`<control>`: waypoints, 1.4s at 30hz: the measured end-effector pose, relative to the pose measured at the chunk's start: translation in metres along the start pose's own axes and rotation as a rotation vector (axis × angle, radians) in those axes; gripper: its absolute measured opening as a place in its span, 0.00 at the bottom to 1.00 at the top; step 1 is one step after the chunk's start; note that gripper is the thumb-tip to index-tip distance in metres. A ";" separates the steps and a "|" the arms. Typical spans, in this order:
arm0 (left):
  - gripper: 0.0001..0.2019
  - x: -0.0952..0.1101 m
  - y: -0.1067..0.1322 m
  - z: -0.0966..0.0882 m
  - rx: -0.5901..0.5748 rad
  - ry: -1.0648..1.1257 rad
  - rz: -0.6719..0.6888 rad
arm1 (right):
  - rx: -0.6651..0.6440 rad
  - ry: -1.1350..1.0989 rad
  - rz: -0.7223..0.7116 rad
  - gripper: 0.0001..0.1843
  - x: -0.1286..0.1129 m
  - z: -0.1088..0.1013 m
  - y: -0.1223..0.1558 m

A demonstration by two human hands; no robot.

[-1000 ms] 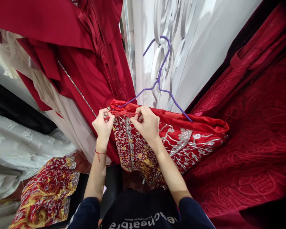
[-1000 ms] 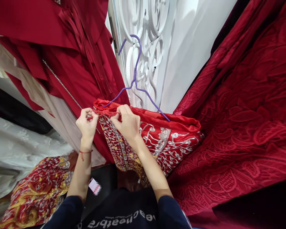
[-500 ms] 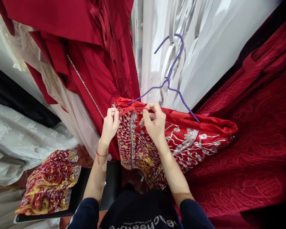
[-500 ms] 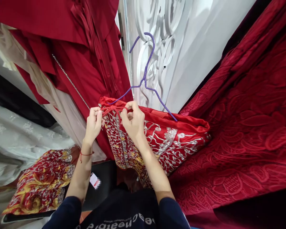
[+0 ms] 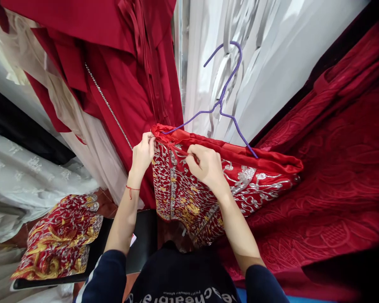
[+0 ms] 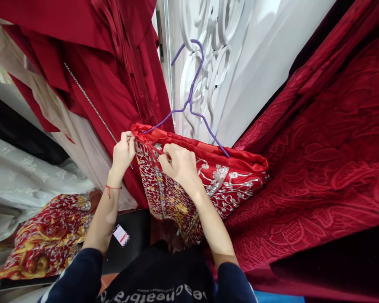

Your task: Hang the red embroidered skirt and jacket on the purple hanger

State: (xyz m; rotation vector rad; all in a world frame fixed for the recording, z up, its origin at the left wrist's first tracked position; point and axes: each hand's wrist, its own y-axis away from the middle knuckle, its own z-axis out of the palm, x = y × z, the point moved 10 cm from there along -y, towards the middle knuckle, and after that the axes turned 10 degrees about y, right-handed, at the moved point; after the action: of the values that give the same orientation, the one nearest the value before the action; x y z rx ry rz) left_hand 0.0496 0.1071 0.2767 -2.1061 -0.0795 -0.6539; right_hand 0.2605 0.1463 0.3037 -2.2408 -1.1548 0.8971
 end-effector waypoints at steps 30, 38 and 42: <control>0.25 -0.033 -0.047 0.009 -0.211 0.645 -0.089 | 0.612 0.205 0.144 0.20 0.102 -0.165 0.106; 0.20 -0.021 -0.046 0.002 0.069 0.661 -0.020 | 0.445 0.149 0.201 0.10 0.122 -0.143 0.091; 0.19 -0.006 -0.048 -0.011 0.181 0.560 0.041 | 0.416 0.310 0.067 0.14 0.092 -0.158 0.072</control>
State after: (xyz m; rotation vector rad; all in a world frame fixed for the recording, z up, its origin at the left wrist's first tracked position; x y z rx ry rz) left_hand 0.0258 0.1281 0.3150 -1.6838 0.2086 -1.1408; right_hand 0.4534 0.1676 0.3330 -1.9920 -0.6851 0.7042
